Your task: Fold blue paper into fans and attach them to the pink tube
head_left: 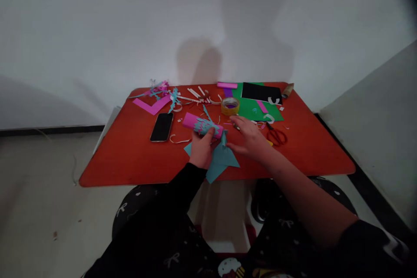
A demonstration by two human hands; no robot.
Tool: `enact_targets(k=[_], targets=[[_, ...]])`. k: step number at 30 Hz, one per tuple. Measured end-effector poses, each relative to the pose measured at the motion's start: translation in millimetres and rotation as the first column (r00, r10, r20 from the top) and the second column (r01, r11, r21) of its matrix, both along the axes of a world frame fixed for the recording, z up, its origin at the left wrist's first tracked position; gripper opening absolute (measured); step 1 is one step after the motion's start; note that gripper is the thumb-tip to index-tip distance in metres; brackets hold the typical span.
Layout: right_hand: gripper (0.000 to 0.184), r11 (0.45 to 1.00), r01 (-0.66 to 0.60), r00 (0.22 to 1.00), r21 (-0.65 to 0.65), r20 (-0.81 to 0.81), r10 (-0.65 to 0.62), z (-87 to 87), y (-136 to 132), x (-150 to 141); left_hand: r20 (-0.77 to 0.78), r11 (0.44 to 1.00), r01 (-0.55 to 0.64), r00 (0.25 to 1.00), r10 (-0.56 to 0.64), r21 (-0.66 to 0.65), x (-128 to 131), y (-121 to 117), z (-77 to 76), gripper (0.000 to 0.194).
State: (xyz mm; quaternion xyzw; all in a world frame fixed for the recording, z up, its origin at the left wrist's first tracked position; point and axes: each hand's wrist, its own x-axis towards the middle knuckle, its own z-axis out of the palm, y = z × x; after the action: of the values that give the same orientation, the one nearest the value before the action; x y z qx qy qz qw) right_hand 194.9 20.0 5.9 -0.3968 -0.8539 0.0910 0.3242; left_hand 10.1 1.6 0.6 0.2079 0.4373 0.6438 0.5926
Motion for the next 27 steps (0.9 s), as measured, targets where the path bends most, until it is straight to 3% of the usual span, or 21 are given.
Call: enact_targets(k=[6,9,13,18,23,27], targets=[[0.050,0.996,0.030,0.999,-0.086,-0.021,-0.032,-6.6,13.2,16.1,-0.009,1.000,0.004,1.000,-0.004,0.002,-2.4,1.2,-1.0,0.041],[0.045,0.994,-0.018,0.990,-0.106,0.138,0.032,-12.7,16.5,17.1,-0.030,1.000,-0.003,1.000,0.003,0.000,-6.6,4.0,-1.5,0.048],[0.045,0.985,-0.137,0.904,-0.104,0.393,0.167,-20.2,16.4,19.2,-0.169,0.997,0.048,0.984,-0.057,-0.054,-16.3,11.7,-3.9,0.048],[0.025,0.988,-0.115,0.891,-0.104,0.429,0.149,-22.8,16.1,24.6,-0.339,0.984,0.148,0.925,-0.174,-0.103,-34.2,24.1,-9.0,0.046],[0.023,0.998,-0.040,0.923,-0.046,0.381,0.054,-18.9,19.8,27.4,-0.651,0.996,0.093,0.755,-0.081,-0.016,-47.6,26.9,-6.4,0.065],[0.025,0.999,0.008,0.992,-0.036,0.129,-0.003,-20.2,23.5,28.3,-0.790,0.994,0.111,0.608,-0.083,-0.019,-47.6,19.4,-5.3,0.079]])
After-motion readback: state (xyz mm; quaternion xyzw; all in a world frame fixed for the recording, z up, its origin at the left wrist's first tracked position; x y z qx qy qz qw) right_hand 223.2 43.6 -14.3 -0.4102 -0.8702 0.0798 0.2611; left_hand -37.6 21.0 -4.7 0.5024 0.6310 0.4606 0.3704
